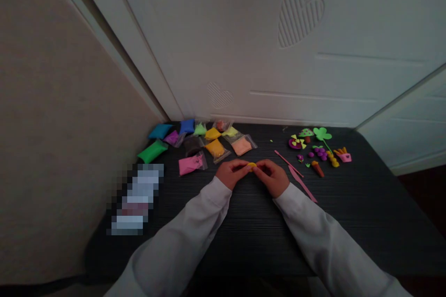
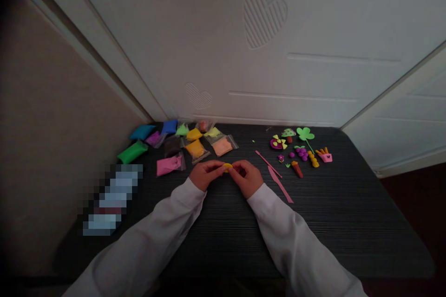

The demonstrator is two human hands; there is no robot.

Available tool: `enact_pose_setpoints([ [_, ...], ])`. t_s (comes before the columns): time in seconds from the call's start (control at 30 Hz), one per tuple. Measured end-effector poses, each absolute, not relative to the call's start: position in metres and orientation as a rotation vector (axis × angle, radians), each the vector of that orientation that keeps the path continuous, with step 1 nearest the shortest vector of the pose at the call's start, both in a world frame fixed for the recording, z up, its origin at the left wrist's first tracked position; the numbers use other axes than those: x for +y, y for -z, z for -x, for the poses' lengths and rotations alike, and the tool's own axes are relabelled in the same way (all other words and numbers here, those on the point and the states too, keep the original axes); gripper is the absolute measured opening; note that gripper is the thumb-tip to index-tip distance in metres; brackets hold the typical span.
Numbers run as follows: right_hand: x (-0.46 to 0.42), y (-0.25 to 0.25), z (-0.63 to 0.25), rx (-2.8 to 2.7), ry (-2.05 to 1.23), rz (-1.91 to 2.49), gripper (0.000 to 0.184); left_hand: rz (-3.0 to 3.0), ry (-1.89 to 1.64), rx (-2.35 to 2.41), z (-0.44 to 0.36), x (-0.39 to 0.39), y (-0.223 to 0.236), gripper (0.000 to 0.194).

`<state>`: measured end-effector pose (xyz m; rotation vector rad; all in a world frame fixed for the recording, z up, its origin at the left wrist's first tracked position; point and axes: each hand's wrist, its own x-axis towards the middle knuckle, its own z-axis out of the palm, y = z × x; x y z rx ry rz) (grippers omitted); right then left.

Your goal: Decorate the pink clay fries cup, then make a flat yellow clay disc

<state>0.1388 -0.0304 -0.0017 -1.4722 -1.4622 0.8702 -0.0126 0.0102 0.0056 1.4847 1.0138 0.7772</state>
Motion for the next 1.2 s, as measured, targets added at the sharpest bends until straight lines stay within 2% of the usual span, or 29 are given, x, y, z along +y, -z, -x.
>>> enact_pose_setpoints([
  [0.73, -0.031, 0.006, -0.138, -1.448, -0.889, 1.376, 0.024, -1.241, -0.697, 0.905, 0.014, 0.014, -0.001, 0.026],
  [1.0, -0.036, 0.004, -0.137, -1.445, -0.800, 1.357, 0.016, -1.065, -0.720, 0.828, 0.015, 0.015, 0.014, 0.022],
  [1.2, -0.036, 0.001, -0.140, -1.486, -0.691, 1.374, 0.012, -0.806, -0.740, 0.666, 0.008, 0.010, 0.001, 0.034],
])
